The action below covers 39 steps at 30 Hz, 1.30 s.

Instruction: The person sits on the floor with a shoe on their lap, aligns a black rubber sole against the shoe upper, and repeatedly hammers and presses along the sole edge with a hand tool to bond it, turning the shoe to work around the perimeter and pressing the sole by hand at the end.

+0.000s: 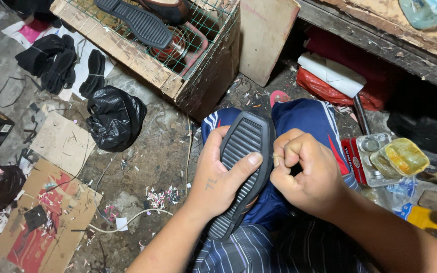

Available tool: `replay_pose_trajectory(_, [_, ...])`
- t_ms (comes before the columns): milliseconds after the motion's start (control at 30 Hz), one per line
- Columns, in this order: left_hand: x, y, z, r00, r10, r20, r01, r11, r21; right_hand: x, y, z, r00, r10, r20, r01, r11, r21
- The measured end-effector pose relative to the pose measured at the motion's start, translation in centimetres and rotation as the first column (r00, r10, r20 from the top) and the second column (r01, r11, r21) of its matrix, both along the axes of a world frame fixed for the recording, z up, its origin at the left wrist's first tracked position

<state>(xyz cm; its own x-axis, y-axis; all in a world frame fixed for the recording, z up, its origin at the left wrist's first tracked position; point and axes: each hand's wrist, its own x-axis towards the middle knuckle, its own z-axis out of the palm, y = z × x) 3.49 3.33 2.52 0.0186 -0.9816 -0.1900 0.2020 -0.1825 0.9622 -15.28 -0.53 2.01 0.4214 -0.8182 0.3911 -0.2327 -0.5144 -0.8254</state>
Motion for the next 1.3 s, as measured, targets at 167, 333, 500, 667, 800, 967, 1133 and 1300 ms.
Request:
replay_pose_trajectory(167, [0.1,-0.1,0.1,1.0,-0.014,0.008,0.014,1.0,0.008,0.0,0.0,0.1,1.0,0.012,0.006,-0.012,1.0,-0.01])
replay_pose_trajectory(333, [0.3,-0.2,-0.3,0.999,-0.035,-0.013,0.035,0.999,-0.019,-0.1,-0.1,0.2,0.999,0.04,0.008,-0.04,0.999,-0.002])
replay_pose_trajectory(500, [0.5,-0.3,-0.7,0.998,-0.058,-0.039,0.058,0.998,-0.01,-0.1,-0.2,0.1,0.998,0.053,0.022,-0.053,0.998,-0.017])
replay_pose_trajectory(667, [0.8,-0.4,-1.0,0.996,-0.077,-0.042,0.077,0.997,-0.018,-0.1,-0.3,0.0,0.998,0.06,0.015,-0.06,0.998,-0.024])
replay_pose_trajectory(800, [0.9,-0.4,-1.0,0.997,-0.081,-0.004,0.081,0.996,-0.029,-0.1,-0.3,-0.1,0.998,0.066,0.013,-0.066,0.998,-0.017])
replay_pose_trajectory(967, [1.0,-0.5,-1.2,0.996,-0.092,-0.014,0.091,0.996,-0.024,-0.1,-0.3,-0.2,0.998,0.061,0.013,-0.06,0.998,-0.023])
replay_pose_trajectory(1133, [1.0,-0.6,-1.4,0.995,-0.1,-0.001,0.1,0.994,-0.04,-0.2,-0.4,-0.2,0.999,0.053,-0.002,-0.053,0.999,-0.002])
replay_pose_trajectory(1300, [1.3,-0.8,-1.3,0.993,-0.106,-0.059,0.107,0.994,0.01,-0.5,-0.3,-0.3,0.993,0.102,0.061,-0.105,0.993,0.056])
